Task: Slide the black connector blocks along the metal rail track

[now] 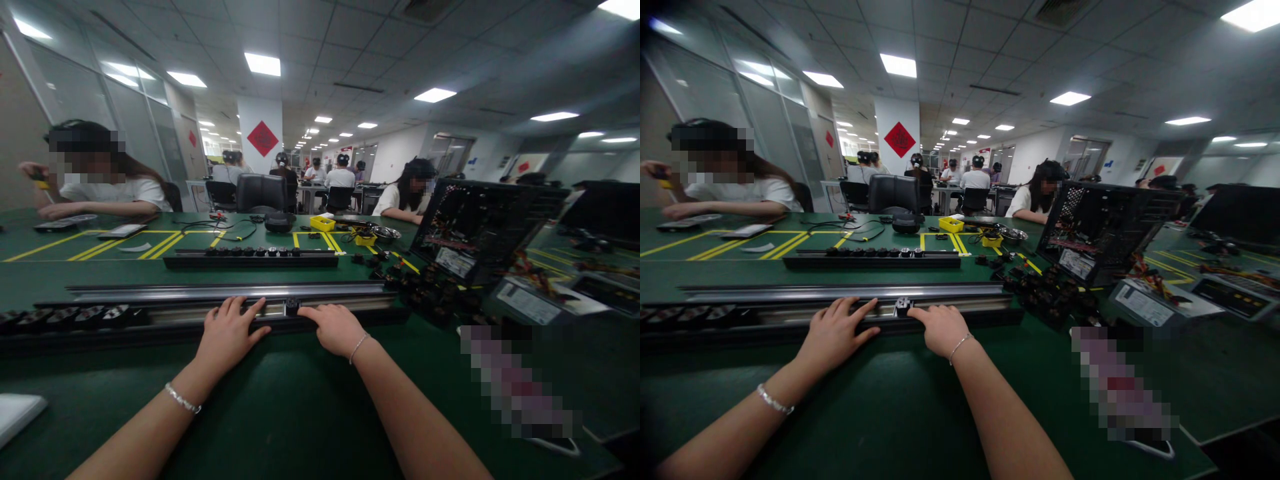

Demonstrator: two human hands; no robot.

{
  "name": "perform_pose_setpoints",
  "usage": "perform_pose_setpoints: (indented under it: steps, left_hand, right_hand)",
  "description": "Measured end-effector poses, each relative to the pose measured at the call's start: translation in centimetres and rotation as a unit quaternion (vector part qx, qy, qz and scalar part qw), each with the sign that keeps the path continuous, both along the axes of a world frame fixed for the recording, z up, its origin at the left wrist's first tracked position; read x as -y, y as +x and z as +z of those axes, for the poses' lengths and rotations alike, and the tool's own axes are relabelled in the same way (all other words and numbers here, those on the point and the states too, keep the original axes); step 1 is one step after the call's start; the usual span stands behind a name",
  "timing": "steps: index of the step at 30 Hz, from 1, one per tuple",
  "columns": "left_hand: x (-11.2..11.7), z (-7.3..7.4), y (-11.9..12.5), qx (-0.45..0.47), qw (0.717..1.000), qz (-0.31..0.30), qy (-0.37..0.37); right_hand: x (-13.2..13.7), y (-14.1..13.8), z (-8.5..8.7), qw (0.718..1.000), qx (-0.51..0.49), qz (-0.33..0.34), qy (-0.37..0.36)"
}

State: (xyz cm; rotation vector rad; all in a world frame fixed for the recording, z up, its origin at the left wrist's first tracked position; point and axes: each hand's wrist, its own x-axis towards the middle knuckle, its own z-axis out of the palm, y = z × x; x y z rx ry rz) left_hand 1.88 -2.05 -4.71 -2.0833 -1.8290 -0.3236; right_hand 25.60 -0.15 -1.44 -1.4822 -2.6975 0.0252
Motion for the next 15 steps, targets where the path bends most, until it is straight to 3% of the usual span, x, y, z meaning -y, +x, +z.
perform_pose_setpoints:
  steps: [15]
  left_hand:
    - [-0.15,0.2,-0.12,0.012,1.0,-0.01,0.0]
  right_hand:
    - [-0.17,0.96,0.45,1.0,0.006,-0.007,-0.023]
